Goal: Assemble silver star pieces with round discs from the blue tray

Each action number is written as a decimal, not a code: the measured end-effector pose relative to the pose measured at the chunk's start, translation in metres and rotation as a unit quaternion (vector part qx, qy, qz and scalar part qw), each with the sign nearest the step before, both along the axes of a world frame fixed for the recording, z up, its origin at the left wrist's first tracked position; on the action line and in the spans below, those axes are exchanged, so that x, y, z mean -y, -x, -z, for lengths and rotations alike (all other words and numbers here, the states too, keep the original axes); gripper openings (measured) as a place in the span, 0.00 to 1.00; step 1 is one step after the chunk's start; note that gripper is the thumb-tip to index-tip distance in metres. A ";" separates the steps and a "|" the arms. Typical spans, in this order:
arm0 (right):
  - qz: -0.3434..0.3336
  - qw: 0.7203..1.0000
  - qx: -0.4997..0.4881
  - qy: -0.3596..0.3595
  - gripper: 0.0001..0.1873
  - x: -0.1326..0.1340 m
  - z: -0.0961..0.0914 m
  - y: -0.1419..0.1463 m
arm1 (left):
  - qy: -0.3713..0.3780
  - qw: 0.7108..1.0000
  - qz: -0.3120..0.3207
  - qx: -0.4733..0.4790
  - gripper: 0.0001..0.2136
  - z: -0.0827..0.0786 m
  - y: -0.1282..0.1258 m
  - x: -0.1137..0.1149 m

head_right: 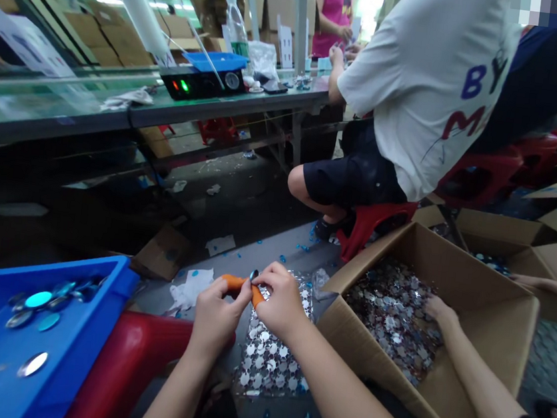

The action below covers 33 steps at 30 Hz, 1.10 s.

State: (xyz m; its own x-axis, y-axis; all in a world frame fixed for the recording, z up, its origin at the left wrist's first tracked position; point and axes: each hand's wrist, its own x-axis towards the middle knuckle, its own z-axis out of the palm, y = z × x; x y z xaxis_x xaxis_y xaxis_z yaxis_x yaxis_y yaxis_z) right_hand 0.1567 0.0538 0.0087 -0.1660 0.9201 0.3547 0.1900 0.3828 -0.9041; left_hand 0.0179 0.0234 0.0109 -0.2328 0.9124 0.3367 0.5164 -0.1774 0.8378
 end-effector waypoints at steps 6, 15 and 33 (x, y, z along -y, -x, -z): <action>-0.018 0.999 -0.025 0.033 0.06 -0.003 0.000 0.000 | 0.022 0.999 0.003 0.035 0.08 -0.004 0.002 0.001; -0.035 0.998 -0.033 0.038 0.05 -0.004 -0.006 -0.006 | 0.068 0.991 0.057 0.104 0.09 -0.006 0.010 -0.001; -0.033 0.999 0.001 0.036 0.06 -0.009 -0.005 -0.010 | 0.009 0.999 0.033 0.031 0.08 -0.003 0.004 -0.001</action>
